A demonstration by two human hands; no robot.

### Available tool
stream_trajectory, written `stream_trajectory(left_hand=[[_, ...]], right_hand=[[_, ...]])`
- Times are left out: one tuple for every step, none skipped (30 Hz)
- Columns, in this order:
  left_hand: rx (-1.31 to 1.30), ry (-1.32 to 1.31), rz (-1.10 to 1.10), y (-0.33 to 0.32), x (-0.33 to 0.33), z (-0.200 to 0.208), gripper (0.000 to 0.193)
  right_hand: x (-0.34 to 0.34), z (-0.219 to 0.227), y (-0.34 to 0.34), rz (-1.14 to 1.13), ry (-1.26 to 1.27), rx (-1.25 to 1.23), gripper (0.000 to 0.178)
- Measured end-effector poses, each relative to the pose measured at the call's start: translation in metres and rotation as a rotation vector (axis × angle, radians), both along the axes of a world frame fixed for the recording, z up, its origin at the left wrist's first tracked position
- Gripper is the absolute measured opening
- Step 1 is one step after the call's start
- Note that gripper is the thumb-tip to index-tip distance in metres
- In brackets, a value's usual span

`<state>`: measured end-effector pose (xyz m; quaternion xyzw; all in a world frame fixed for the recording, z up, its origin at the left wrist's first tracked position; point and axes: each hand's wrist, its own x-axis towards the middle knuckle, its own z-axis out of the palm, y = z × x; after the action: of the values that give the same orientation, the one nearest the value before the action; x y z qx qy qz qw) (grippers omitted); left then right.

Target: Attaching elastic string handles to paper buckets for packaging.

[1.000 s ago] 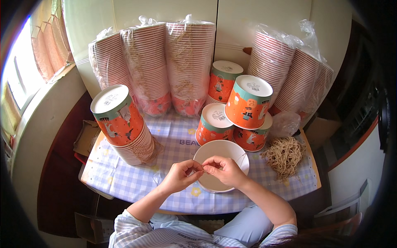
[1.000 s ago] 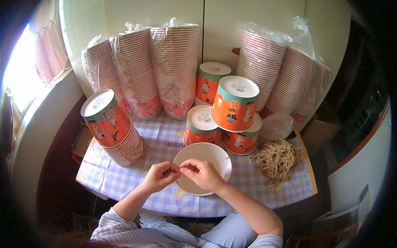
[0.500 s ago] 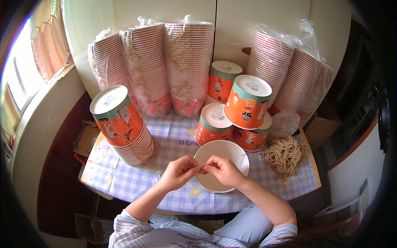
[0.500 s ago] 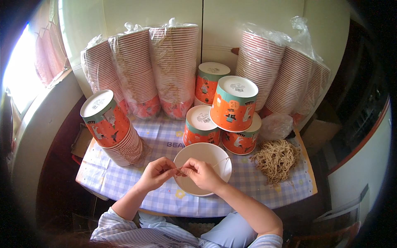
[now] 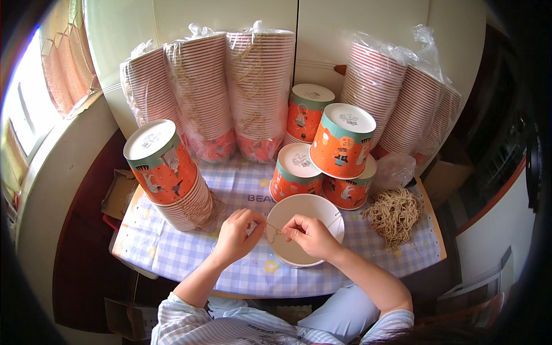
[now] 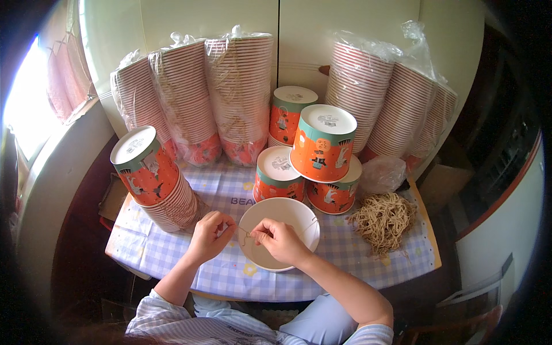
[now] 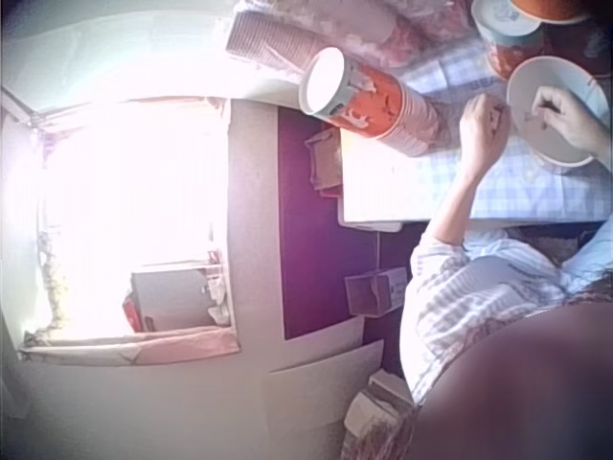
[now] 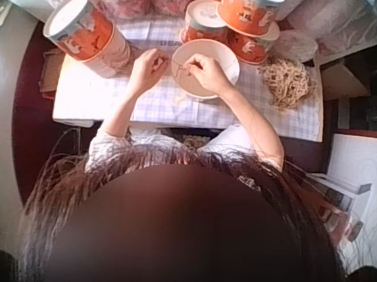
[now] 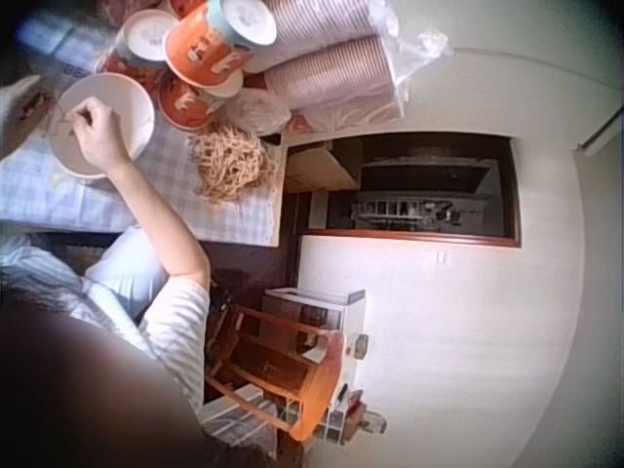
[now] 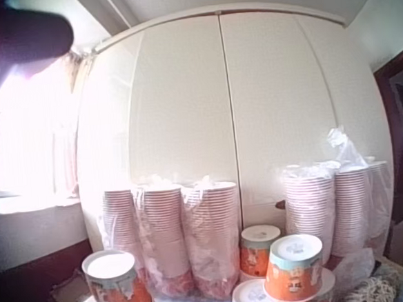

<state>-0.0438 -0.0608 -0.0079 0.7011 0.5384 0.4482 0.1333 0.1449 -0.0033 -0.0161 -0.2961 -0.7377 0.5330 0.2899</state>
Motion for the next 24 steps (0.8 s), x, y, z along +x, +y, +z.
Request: stream_trajectory(left_hand=[[0.0, 0.0, 0.001, 0.001, -0.001, -0.003, 0.009], [0.038, 0.047, 0.019, 0.003, -0.002, -0.007, 0.009], [0.076, 0.094, 0.036, 0.003, -0.002, -0.009, 0.009], [0.076, 0.093, 0.033, 0.002, -0.001, -0.009, 0.009], [0.087, 0.081, 0.067, 0.0, 0.002, -0.008, 0.009], [0.098, 0.069, 0.102, -0.002, 0.005, -0.006, 0.009], [0.096, 0.07, 0.103, -0.004, 0.007, -0.003, 0.009], [0.122, 0.088, 0.053, -0.007, 0.009, -0.001, 0.009], [0.148, 0.106, 0.002, -0.009, 0.01, 0.001, 0.009], [0.128, 0.133, -0.023, -0.011, 0.012, 0.002, 0.01], [0.128, 0.133, -0.021, -0.011, 0.015, 0.003, 0.01], [0.116, 0.158, -0.019, -0.012, 0.019, 0.003, 0.011], [0.106, 0.182, -0.02, -0.011, 0.021, 0.003, 0.012], [0.101, 0.185, -0.03, -0.01, 0.022, 0.001, 0.013], [0.103, 0.185, -0.031, -0.009, 0.023, 0.0, 0.013], [0.072, 0.161, -0.056, -0.009, 0.024, -0.001, 0.013], [0.042, 0.137, -0.081, -0.009, 0.024, -0.002, 0.013], [0.042, 0.138, -0.081, -0.009, 0.025, -0.001, 0.013], [-0.056, 0.044, -0.082, -0.01, 0.027, 0.002, 0.013], [-0.154, -0.051, -0.082, -0.01, 0.028, 0.003, 0.013], [-0.154, -0.05, -0.083, -0.01, 0.028, 0.001, 0.013], [-0.2, -0.161, -0.112, -0.011, 0.028, -0.002, 0.013], [-0.246, -0.272, -0.142, -0.011, 0.028, -0.004, 0.013], [-0.246, -0.27, -0.141, -0.01, 0.027, -0.005, 0.013]], right_hand=[[0.0, 0.0, 0.0, 0.001, -0.003, -0.006, 0.014], [-0.001, 0.001, -0.001, 0.003, -0.002, -0.005, 0.014], [-0.001, 0.003, -0.002, -0.005, -0.003, -0.014, 0.014], [0.0, 0.004, -0.002, -0.019, -0.005, -0.023, 0.014], [0.0, 0.003, -0.001, -0.021, -0.007, -0.024, 0.014], [0.001, 0.001, 0.001, -0.032, 0.004, -0.022, 0.013], [0.001, 0.0, 0.002, -0.038, 0.016, -0.022, 0.013], [0.001, 0.001, 0.001, -0.037, 0.016, -0.024, 0.013], [0.0, 0.004, 0.0, -0.031, 0.015, -0.044, 0.014], [0.0, 0.006, 0.0, -0.024, 0.015, -0.063, 0.015], [0.0, 0.006, 0.0, -0.023, 0.015, -0.063, 0.015], [0.0, 0.004, 0.0, -0.018, 0.027, -0.059, 0.015], [0.001, 0.004, 0.0, -0.016, 0.038, -0.054, 0.015], [0.001, 0.004, 0.0, -0.017, 0.038, -0.053, 0.015], [0.001, 0.005, 0.0, -0.007, 0.04, -0.049, 0.015], [0.001, 0.005, 0.0, 0.004, 0.041, -0.047, 0.015], [0.001, 0.005, 0.0, 0.004, 0.042, -0.047, 0.015], [0.001, 0.005, 0.0, -0.008, 0.046, -0.027, 0.014], [0.002, 0.005, 0.0, -0.021, 0.049, -0.008, 0.013], [0.002, 0.006, 0.0, -0.022, 0.05, -0.009, 0.013], [0.002, 0.007, -0.001, -0.019, 0.058, -0.018, 0.013], [0.003, 0.007, -0.001, -0.014, 0.067, -0.026, 0.013], [0.003, 0.007, -0.001, -0.013, 0.068, -0.026, 0.013], [0.003, 0.006, -0.001, -0.024, 0.062, -0.019, 0.013]])
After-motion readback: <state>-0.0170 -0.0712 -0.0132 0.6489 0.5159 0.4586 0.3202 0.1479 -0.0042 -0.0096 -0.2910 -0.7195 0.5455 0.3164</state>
